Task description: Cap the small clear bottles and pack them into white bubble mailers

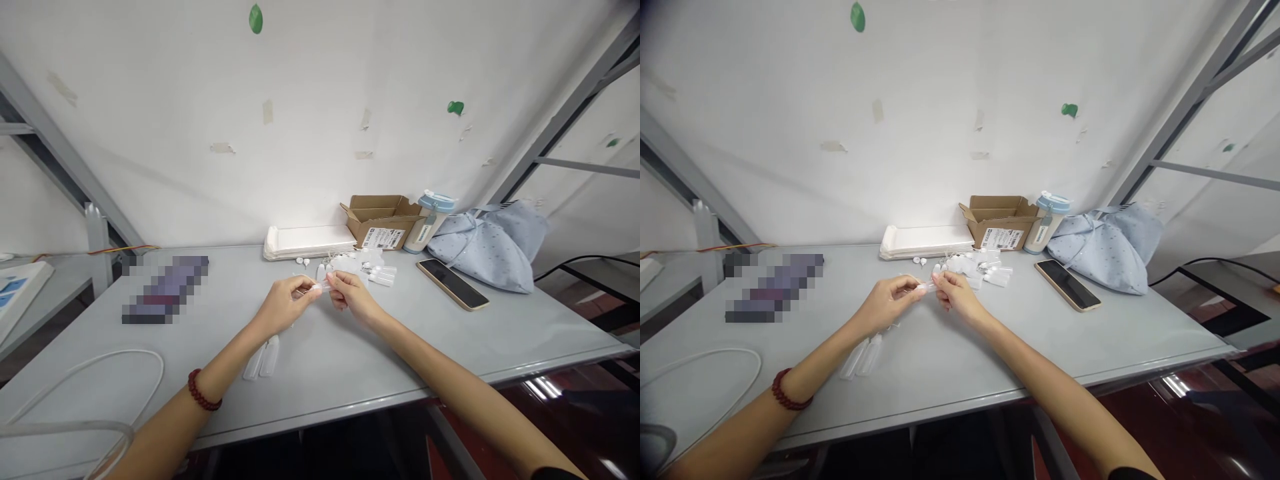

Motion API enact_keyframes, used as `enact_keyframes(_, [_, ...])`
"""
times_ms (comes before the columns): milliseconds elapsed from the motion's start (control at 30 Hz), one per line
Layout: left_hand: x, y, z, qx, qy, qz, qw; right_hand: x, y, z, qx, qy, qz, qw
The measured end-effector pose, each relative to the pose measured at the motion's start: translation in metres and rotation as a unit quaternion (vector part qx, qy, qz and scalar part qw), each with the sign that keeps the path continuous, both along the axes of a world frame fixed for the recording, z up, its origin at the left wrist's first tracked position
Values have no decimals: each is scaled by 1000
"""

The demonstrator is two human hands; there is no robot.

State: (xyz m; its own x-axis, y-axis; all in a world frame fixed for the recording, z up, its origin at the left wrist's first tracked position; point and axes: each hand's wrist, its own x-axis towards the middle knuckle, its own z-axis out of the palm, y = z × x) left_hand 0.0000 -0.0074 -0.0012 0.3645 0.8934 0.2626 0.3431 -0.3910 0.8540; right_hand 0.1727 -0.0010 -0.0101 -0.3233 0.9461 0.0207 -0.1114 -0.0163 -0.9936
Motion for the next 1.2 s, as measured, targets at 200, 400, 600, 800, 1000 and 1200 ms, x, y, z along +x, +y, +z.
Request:
enact_keyframes(200, [-5,4,1,-153,-28,-35,987,-1,-1,-2,116,-64,-7,991])
enact_keyframes(400, [-7,6,-1,-251,-107,-19,962,0,-4,-7,361,-261,-66,893])
enact_keyframes(600, [-7,5,1,-246,-107,-53,962,0,-5,-8,383,-299,-53,872])
enact_keyframes(800, [-6,0,6,-119,5,-43,992,-1,-6,-2,278,-274,-36,920])
enact_keyframes(1000, [-8,1,7,-8,90,-40,995,-1,-4,-5,226,-273,-41,934])
enact_keyframes(1200, [-10,5,7,88,144,-52,984,-3,-1,-8,91,-168,4,982])
